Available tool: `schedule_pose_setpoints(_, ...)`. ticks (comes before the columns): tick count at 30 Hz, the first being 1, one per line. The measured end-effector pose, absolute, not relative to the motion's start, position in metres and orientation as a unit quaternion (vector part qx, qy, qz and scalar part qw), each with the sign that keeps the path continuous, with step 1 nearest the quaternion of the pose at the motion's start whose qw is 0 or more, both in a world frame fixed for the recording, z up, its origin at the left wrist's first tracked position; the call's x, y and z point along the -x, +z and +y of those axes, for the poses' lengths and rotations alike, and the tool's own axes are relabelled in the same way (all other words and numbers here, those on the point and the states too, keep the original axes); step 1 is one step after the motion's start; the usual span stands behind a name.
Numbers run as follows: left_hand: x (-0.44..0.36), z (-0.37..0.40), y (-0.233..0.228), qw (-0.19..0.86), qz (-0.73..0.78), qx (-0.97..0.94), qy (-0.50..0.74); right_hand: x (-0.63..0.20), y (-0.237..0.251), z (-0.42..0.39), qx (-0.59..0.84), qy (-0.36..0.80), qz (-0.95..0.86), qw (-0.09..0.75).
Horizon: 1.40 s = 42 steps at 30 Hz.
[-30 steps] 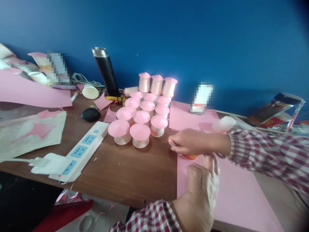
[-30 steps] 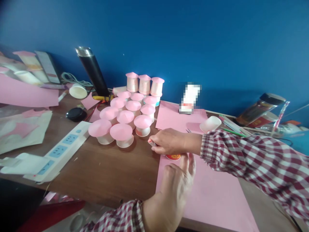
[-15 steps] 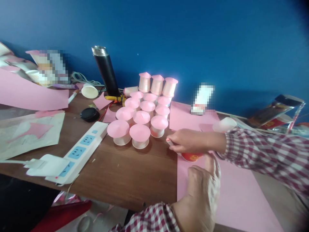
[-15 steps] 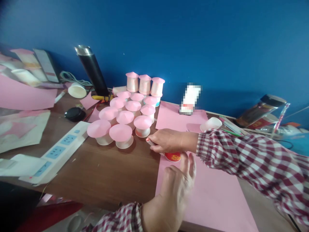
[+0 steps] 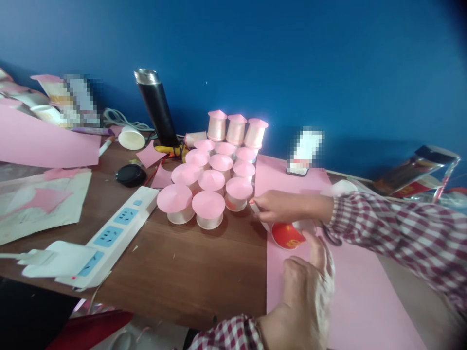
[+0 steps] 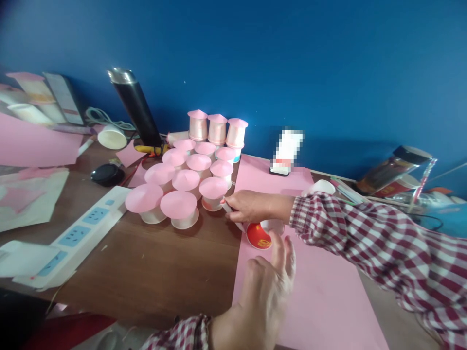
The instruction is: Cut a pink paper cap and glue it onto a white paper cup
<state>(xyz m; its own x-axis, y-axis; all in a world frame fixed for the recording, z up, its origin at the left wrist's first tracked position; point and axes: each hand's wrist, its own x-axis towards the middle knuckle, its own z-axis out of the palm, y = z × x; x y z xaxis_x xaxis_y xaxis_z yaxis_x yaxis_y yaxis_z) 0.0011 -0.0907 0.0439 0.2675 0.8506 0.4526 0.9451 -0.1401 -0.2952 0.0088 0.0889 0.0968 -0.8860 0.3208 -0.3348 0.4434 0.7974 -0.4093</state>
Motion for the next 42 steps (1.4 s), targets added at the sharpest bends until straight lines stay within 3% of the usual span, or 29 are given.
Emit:
schedule_pose_setpoints(15, -0.012, -0.081, 0.022, 0.243, -0.598, 0.752, -0.13, -0.025, 0.089, 0.11, -0.295, -0.348, 0.888, 0.056)
schedule_pose_setpoints(35, -0.014, -0.075, 0.028, 0.224, -0.611, 0.75, -0.114, -0.062, 0.081, 0.121, -0.419, -0.291, 0.86, 0.021)
schedule_pose_setpoints(38, -0.014, -0.076, 0.031, 0.216, -0.619, 0.748, -0.107, -0.073, 0.082, 0.119, -0.446, -0.283, 0.849, -0.023)
schedule_pose_setpoints(42, -0.006, -0.083, 0.043, 0.212, -0.609, 0.755, -0.118, -0.097, 0.084, 0.108, -0.487, -0.256, 0.822, -0.145)
